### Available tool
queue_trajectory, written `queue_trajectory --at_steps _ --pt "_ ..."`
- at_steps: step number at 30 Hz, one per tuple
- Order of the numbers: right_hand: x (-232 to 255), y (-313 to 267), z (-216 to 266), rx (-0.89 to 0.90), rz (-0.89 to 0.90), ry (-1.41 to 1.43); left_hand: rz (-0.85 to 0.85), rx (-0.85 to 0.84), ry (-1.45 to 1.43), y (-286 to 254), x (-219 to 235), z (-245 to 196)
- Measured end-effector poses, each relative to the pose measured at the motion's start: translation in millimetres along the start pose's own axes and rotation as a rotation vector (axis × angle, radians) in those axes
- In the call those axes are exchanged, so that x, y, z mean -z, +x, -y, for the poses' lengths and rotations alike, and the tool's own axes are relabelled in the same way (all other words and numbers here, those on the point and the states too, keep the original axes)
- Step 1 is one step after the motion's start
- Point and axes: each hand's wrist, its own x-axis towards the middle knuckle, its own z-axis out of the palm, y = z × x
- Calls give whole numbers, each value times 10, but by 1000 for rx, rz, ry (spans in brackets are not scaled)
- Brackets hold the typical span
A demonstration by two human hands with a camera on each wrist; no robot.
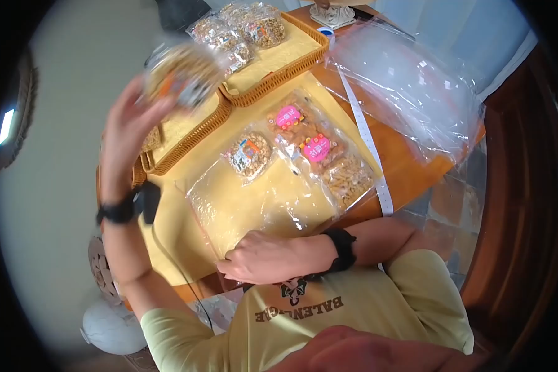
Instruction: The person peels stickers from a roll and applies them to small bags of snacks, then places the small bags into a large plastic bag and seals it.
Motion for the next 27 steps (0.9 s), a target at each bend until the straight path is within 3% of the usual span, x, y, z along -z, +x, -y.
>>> queue_trajectory --at_steps 2,6,8,11,14,21,27 --pt "0 7 -4 1 55 -61 -48 103 -118 -519 217 -127" --pt "-3 10 -36 19 27 -23 -59 327 -174 -1482 658 215" --pt "27 22 -20 24 40 -16 19 584 -101 -1812 737 345" --pt "48 38 -8 -11 -24 14 74 656 -131 -2035 653 526" --pt "55 72 11 6 -30 43 248 794 -210 -1935 446 635" --pt "34 47 15 26 -50 45 487 606 -400 -1294 -110 672" --pt "25 44 40 28 -23 47 691 583 -615 -934 -509 757"
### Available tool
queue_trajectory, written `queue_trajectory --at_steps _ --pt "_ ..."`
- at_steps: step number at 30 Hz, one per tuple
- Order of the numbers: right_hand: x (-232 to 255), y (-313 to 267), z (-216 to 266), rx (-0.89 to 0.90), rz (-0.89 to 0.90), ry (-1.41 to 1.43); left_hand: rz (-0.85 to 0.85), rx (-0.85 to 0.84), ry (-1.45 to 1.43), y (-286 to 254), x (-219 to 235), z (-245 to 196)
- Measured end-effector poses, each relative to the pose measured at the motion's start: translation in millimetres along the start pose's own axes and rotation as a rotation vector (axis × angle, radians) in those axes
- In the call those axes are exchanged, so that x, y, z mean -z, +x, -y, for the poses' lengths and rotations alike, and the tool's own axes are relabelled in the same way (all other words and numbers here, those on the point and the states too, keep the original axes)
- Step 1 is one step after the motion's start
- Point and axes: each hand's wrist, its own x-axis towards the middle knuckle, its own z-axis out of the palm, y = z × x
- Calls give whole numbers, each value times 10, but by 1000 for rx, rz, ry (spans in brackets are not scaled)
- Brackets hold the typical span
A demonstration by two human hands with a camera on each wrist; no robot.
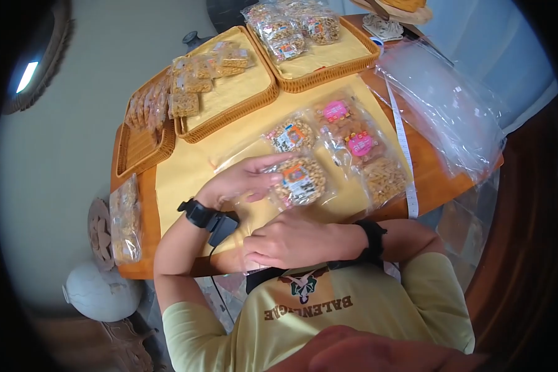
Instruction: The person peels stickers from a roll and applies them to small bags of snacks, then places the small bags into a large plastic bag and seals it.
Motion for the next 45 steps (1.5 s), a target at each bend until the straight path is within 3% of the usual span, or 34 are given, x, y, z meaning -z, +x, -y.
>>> queue_trajectory --at_steps 4,6,12,19,23,25,27,29,33,35,37,38,40,41,43,45 --pt "-10 3 -24 -9 12 33 -37 -65 112 220 -111 72" --pt "-16 -2 -24 -8 10 25 -200 -212 297 297 -131 190" --pt "-34 13 -14 20 10 18 -174 -35 450 228 -158 6" --pt "-29 11 -46 23 6 -19 -345 -90 843 125 -300 7" --pt "30 24 -21 20 -10 12 -202 -36 652 -277 -108 -124" --pt "58 27 -10 -1 38 4 -75 203 685 -565 68 -226" --pt "71 29 14 -5 55 -15 -128 172 770 -836 289 -265" --pt "61 29 22 -8 76 -36 -307 21 632 -979 524 -304" --pt "4 29 -27 -2 105 -47 -801 -89 773 -574 922 -704" --pt "9 37 -43 3 100 -47 -941 -202 1036 -173 1139 -833" --pt "51 50 -53 35 70 22 -1040 -177 1277 270 1517 -891" --pt "64 47 -57 33 72 6 -1041 -195 1276 444 1603 -918" --pt "62 28 -60 27 122 -53 -1050 32 1628 742 1652 -983" --pt "75 25 -60 11 118 -60 -1035 18 1626 828 1666 -1018" --pt "82 20 -49 29 100 -15 -948 201 1735 941 1728 -1053" --pt "60 -9 -47 16 84 -13 -887 174 1699 1085 2086 -994"
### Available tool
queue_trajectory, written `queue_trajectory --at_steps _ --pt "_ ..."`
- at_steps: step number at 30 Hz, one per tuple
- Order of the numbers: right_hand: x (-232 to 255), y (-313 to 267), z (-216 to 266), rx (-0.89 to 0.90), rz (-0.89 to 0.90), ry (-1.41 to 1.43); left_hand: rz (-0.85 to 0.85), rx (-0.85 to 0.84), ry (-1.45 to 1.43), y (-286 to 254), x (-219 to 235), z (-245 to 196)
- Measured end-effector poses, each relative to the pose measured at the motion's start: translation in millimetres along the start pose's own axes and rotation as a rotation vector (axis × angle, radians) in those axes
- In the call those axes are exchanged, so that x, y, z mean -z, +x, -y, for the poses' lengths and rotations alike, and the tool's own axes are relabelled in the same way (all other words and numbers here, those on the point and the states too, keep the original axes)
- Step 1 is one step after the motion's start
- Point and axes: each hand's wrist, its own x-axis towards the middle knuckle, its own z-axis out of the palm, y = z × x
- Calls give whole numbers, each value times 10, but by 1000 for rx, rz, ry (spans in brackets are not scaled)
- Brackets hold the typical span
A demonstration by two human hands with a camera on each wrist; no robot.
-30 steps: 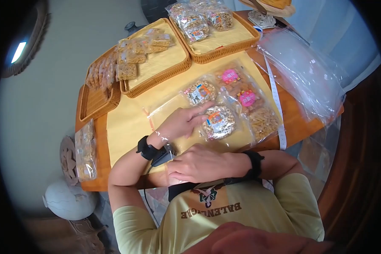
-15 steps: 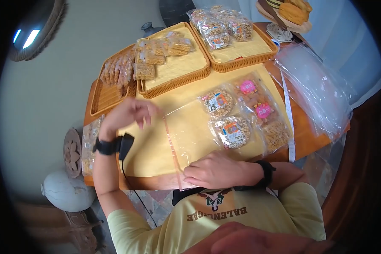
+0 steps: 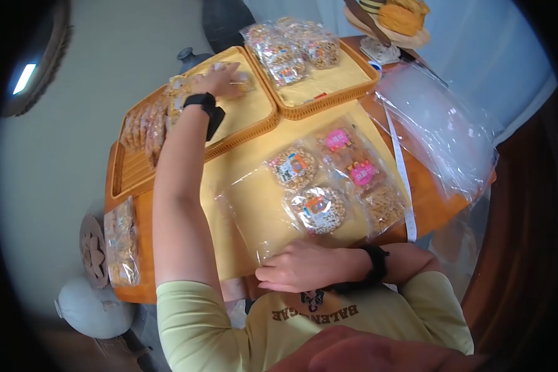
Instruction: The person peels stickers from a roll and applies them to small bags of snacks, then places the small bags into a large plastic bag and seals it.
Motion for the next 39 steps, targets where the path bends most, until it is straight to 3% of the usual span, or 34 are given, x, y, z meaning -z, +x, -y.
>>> queue_trajectory --at_steps 4,6,9,12,15,17,18,19,20,21,22,24,29,33,36,39 --pt "6 -16 41 -22 39 18 43 -78 -90 147 -69 45" --pt "-18 -24 37 -2 11 3 57 -21 -93 147 -36 -21" --pt "-26 -42 21 43 33 -137 -72 -2 -122 -68 85 -150" --pt "16 -18 32 45 7 -160 -207 19 -221 -480 353 -125" --pt "-19 -25 16 57 -23 -101 -263 -63 -471 -1282 702 -10" --pt "-25 -36 -1 76 -70 -86 -184 -238 -947 -1930 850 5" --pt "-6 -32 6 94 -62 -71 -78 -248 -948 -2272 952 30" --pt "39 -21 20 73 -53 -92 -13 -311 -632 -2568 1077 70" --pt "80 -8 37 51 -42 -113 67 -385 -650 -2806 1086 96" --pt "115 12 54 48 -55 -99 225 -352 -821 -3028 1074 85" --pt "149 30 73 64 -46 -88 307 -381 -771 -3203 989 116" --pt "188 61 112 34 -82 -56 353 -370 -748 -3431 850 1" --pt "233 91 211 -37 71 -159 267 -424 -817 -3377 527 -348" --pt "205 73 336 -72 -2 -300 161 -597 -865 -3119 283 -660" --pt "88 73 332 19 -95 -389 84 -740 -962 -2999 311 -914" --pt "-4 106 338 0 -51 -479 192 -781 -1036 -2916 305 -997"
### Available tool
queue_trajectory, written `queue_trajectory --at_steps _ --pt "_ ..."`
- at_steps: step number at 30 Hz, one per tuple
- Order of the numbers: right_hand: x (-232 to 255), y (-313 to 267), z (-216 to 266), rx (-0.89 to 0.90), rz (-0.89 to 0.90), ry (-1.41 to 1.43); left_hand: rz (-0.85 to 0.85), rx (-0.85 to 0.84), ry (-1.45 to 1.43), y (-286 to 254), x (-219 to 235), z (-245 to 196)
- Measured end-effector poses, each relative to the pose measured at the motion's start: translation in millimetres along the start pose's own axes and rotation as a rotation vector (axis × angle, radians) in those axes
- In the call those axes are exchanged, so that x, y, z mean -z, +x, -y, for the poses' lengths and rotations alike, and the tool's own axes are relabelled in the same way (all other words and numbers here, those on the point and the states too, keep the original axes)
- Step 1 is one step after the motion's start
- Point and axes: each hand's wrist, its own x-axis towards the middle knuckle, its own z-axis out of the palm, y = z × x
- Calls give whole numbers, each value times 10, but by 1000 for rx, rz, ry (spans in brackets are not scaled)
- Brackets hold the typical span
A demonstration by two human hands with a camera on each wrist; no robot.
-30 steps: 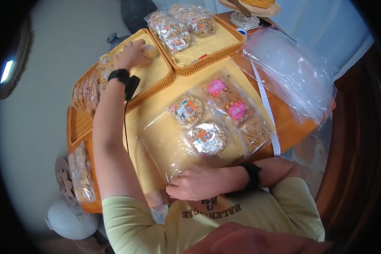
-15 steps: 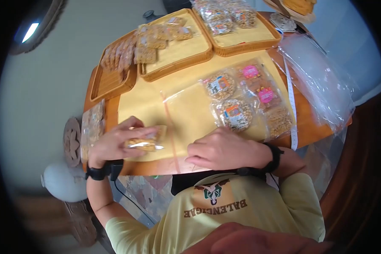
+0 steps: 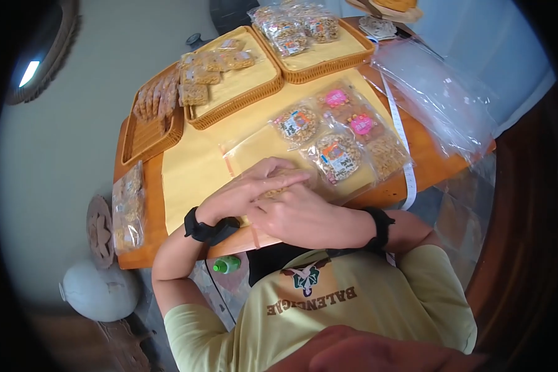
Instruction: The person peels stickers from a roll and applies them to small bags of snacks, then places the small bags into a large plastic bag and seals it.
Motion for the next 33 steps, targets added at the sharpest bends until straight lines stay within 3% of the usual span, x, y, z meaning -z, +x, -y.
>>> queue_trajectory --at_steps 6,13,15,17,20,24,27,29,33 --pt "74 -4 30 -91 108 27 196 175 -300 -55 295 154" --pt "132 -42 64 -55 -76 158 49 99 -464 -34 133 162" --pt "124 -70 98 -77 -87 155 181 -63 -309 97 82 162" --pt "94 -104 101 -71 -101 107 198 -126 -314 196 -2 149" --pt "102 -126 98 -48 -113 168 163 -271 76 283 -67 71" --pt "105 -135 119 -18 -135 161 246 -225 396 346 -9 -212" --pt "102 -147 121 20 -140 176 180 -162 438 329 -83 -258" --pt "94 -163 121 21 -171 209 -48 -224 652 334 -188 -121" --pt "145 -183 145 -36 -57 269 -106 -184 414 385 -254 -45"
